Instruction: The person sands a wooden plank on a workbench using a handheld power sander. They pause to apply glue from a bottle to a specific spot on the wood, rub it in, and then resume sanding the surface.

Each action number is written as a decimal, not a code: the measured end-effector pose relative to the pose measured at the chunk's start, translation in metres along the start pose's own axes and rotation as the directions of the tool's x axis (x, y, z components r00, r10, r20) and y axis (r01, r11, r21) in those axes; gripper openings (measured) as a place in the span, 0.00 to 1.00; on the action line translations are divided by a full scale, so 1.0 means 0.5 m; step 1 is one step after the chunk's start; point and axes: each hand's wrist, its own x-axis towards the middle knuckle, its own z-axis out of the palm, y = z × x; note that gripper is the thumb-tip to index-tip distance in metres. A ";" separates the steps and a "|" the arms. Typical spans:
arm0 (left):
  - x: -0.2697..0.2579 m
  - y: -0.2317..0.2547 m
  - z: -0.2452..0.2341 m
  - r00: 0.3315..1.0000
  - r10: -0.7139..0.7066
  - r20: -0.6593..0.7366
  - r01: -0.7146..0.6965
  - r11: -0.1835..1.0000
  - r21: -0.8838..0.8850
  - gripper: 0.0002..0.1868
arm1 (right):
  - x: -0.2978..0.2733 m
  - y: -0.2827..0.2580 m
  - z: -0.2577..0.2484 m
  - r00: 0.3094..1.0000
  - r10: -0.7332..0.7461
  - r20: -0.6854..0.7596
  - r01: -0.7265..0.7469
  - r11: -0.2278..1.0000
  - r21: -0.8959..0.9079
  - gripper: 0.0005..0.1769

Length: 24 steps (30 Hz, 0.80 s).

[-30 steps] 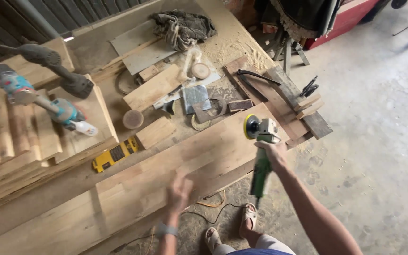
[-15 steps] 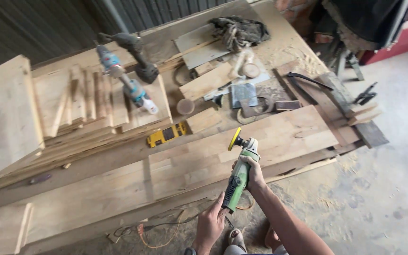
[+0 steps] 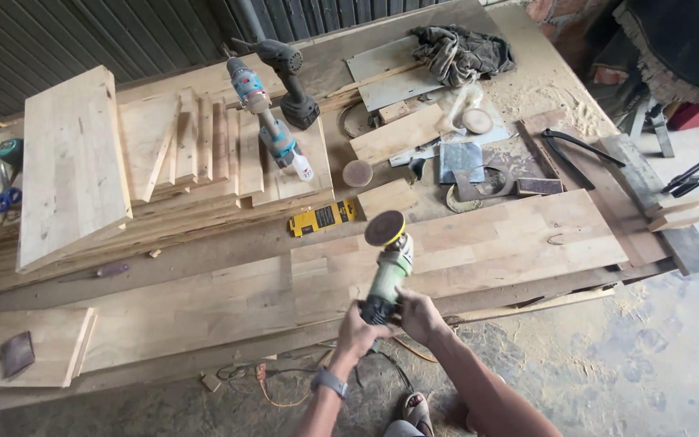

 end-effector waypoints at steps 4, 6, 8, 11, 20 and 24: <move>0.144 -0.072 -0.064 0.979 0.159 -0.126 -0.110 0.939 0.326 0.37 | -0.147 -0.009 -0.055 0.994 0.101 -0.034 -0.099 0.995 0.032 0.45; 0.181 -0.086 -0.106 0.953 0.222 -0.205 -0.103 0.876 0.471 0.39 | -0.204 0.016 -0.160 0.979 0.169 -0.115 -0.159 0.983 0.097 0.46; 0.211 -0.105 -0.137 0.945 0.237 -0.226 -0.095 0.859 0.503 0.37 | -0.296 0.003 -0.183 0.944 0.179 -0.277 -0.132 0.975 0.179 0.39; 0.230 -0.098 -0.166 0.945 0.249 -0.211 -0.105 0.844 0.526 0.36 | -0.423 -0.018 -0.217 0.822 0.170 -0.544 -0.008 0.958 0.287 0.30; 0.309 -0.109 -0.208 0.926 0.358 -0.121 -0.209 0.750 0.627 0.37 | -0.565 0.135 -0.659 0.729 0.160 -0.665 0.269 0.827 0.493 0.28; 0.325 -0.153 -0.214 0.914 0.398 -0.084 -0.232 0.679 0.696 0.50 | -0.500 0.134 -0.725 0.828 0.200 -0.524 0.103 0.864 0.492 0.29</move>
